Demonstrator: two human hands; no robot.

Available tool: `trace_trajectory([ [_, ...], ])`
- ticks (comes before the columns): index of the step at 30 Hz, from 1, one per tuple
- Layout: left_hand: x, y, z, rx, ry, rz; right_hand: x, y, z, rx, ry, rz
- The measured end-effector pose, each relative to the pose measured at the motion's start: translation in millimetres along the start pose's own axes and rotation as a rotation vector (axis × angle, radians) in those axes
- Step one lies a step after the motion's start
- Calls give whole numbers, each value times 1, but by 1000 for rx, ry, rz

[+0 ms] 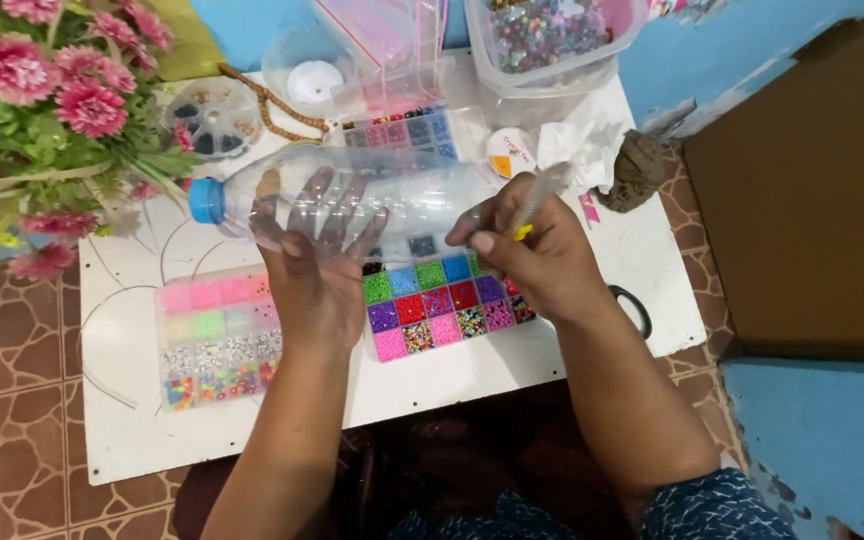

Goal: The person is preparing a plastic bottle for a handicraft project by cleaning it with a tissue and then cutting it using a utility knife and scissors.

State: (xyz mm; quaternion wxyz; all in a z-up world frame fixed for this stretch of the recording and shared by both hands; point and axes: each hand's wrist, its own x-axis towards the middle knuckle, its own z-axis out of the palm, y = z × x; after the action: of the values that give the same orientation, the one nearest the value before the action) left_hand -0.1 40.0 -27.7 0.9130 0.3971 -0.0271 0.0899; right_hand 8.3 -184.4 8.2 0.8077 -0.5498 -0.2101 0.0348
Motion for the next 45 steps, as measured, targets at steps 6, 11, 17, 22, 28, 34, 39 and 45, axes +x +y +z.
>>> trace_trajectory([
  [6,-12,12,1,304,-132,-287,-2,-9,-13,26,213,-125],
  [11,-21,28,26,622,-344,-339,-4,-7,-4,139,245,-100],
  [17,-18,-13,30,35,-136,-63,-11,-1,42,144,166,27],
  [22,-10,-8,16,-47,-105,-61,-7,3,39,-20,113,82],
  [28,-9,4,13,-201,-142,-68,-15,5,29,-181,-20,102],
  [34,-16,16,18,-360,2,-167,-21,-23,40,-349,-296,174],
  [39,-18,21,28,-423,58,-199,-32,1,26,-565,-124,19],
  [45,-22,1,25,-238,13,-105,-20,-5,38,-361,-1,-69],
])
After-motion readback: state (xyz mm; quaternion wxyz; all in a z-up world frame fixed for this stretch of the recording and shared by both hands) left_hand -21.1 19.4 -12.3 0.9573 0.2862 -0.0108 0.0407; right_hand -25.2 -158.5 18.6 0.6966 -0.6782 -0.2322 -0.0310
